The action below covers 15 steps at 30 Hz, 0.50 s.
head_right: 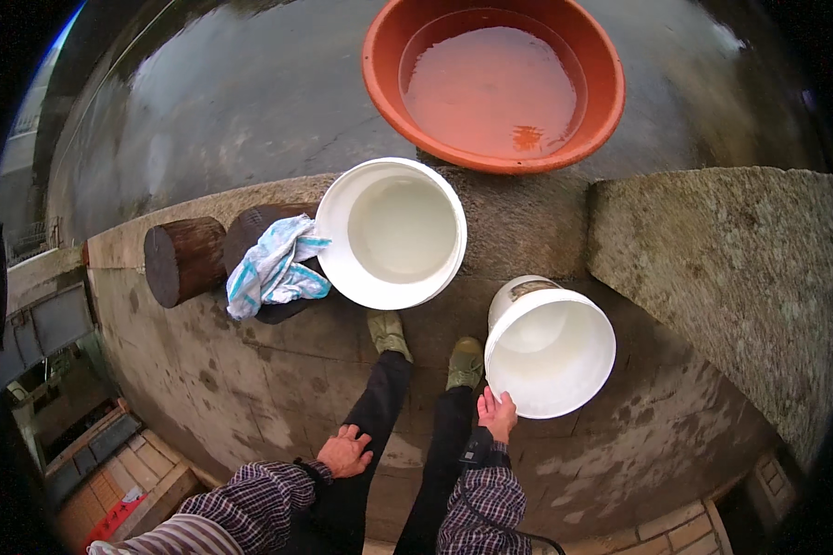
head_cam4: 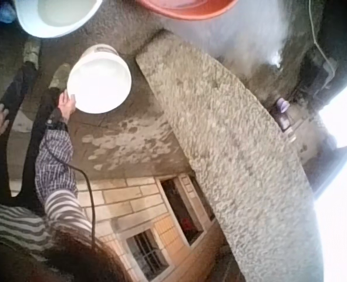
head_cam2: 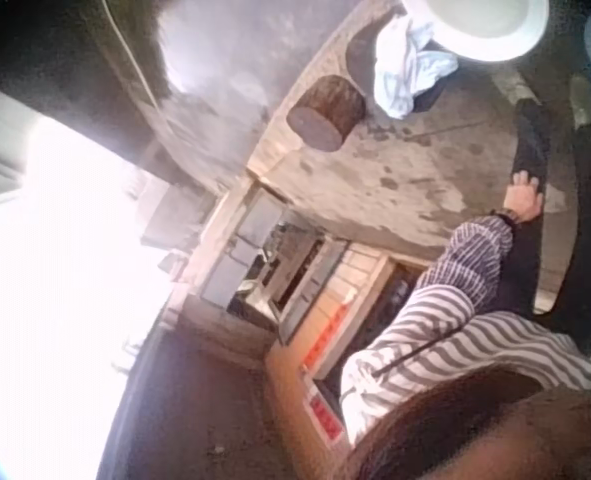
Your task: The recorder washes a cloth rag and cleans out plastic buckets in an outdoor courtyard using water.
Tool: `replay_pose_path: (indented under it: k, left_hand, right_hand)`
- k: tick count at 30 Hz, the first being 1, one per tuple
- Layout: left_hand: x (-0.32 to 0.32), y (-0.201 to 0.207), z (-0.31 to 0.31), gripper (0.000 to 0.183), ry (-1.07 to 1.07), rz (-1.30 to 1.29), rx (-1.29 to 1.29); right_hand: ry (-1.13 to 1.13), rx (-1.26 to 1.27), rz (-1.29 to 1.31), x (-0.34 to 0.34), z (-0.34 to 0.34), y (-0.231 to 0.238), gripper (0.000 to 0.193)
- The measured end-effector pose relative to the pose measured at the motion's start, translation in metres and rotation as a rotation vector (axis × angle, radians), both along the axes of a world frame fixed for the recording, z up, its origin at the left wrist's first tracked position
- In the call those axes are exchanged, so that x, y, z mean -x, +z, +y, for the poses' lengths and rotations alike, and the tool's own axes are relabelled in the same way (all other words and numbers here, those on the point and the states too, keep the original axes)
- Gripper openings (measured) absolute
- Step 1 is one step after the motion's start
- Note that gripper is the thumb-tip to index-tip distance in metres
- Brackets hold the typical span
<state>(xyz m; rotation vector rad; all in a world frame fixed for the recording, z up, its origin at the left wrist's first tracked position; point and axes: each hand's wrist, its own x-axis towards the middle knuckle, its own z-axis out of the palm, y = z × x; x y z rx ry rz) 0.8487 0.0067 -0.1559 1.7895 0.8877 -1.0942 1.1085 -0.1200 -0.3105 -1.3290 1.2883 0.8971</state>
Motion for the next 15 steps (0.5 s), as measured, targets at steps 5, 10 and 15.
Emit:
replay_pose_path:
  k: [5,10,15]
  left_hand:
    - [0.002,0.002,0.002,0.036,0.027,0.011,-0.007]
    - [0.002,0.0,0.004,0.034,0.071,-0.014,-0.026]
    - [0.035,-0.021,0.027,0.034,0.56,-0.134,-0.193]
  right_hand:
    - [0.038,0.01,-0.007,0.004,0.007,0.006,0.031]
    - [0.045,-0.027,-0.017,0.0,0.006,0.01,0.032]
    - [0.101,-0.176,0.02,0.013,0.037,0.034,0.055]
